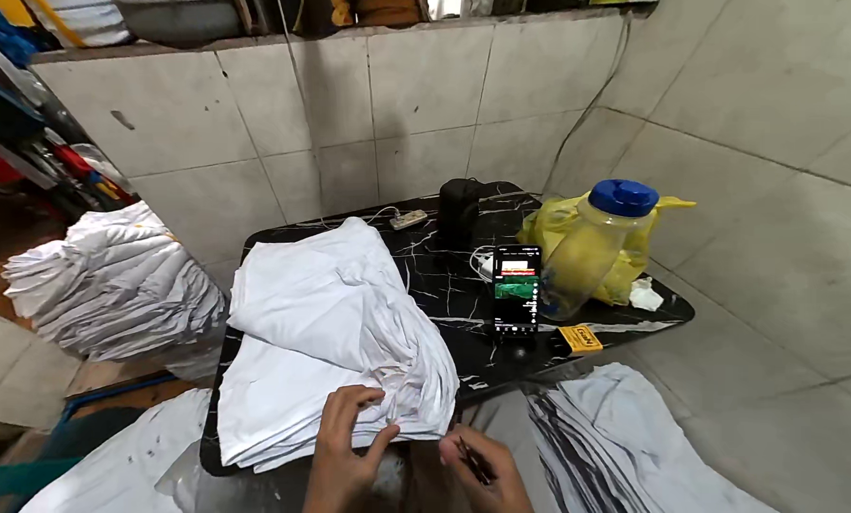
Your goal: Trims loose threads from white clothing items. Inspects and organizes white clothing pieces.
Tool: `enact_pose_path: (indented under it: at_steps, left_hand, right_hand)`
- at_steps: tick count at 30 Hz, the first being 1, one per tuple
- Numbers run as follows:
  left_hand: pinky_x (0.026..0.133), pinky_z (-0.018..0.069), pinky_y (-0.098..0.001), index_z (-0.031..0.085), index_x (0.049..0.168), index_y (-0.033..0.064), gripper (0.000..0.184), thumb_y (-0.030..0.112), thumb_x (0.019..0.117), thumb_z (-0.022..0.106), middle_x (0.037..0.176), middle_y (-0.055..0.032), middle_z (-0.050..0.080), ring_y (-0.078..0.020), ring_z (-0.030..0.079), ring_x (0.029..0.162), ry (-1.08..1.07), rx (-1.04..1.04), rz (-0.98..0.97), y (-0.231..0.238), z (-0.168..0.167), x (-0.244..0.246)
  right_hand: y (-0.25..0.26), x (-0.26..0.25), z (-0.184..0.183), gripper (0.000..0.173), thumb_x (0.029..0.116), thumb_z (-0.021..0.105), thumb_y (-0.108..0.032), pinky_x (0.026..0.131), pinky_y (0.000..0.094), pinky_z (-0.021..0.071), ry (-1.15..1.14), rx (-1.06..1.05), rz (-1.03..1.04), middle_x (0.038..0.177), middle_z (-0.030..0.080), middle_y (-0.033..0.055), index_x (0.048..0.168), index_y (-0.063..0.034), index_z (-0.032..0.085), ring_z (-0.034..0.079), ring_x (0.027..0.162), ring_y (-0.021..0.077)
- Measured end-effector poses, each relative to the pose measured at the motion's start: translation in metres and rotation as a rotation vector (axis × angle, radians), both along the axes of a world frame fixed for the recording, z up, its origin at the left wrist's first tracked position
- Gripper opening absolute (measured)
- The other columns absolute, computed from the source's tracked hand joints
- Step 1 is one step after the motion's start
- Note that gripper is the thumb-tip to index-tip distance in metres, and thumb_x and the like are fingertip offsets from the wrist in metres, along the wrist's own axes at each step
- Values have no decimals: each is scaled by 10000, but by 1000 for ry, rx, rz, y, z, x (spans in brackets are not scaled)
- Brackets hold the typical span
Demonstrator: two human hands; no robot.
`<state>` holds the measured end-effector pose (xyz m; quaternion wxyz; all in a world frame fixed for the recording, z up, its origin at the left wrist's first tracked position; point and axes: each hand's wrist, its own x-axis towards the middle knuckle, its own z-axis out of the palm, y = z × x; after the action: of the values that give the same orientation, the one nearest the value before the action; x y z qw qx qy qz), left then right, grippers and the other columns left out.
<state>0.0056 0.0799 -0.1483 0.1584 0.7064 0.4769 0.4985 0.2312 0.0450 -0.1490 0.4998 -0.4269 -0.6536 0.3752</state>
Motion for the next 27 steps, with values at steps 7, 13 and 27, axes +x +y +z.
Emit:
enact_pose_path:
  at_steps: [7, 13, 27]
  left_hand:
    - [817, 534, -246, 743, 1076, 166, 280, 398, 919, 752, 1014, 9, 691, -84, 634, 946, 133, 113, 105, -9, 3, 10]
    - [797, 537, -315, 768, 969, 181, 197, 371, 938, 725, 940, -39, 694, -163, 651, 884, 317, 222, 113, -20, 12, 35]
    - [863, 459, -240, 685, 951, 239, 171, 361, 1030, 594, 961, 60, 617, -78, 575, 946, 180, 333, 59, -15, -24, 45]
  right_hand:
    - [1, 17, -3, 178, 969, 662, -159, 533, 161, 446, -124, 14, -273, 722, 636, 20, 877, -14, 707, 532, 591, 5]
    - [0, 24, -6, 141, 935, 683, -98, 609, 204, 549, -149, -100, -273, 893, 725, 60, 1031, -3, 726, 641, 686, 38]
    - [-12, 21, -2, 346, 968, 694, -388, 609, 309, 582, -620, 308, -303, 823, 729, 85, 974, -46, 747, 700, 701, 167]
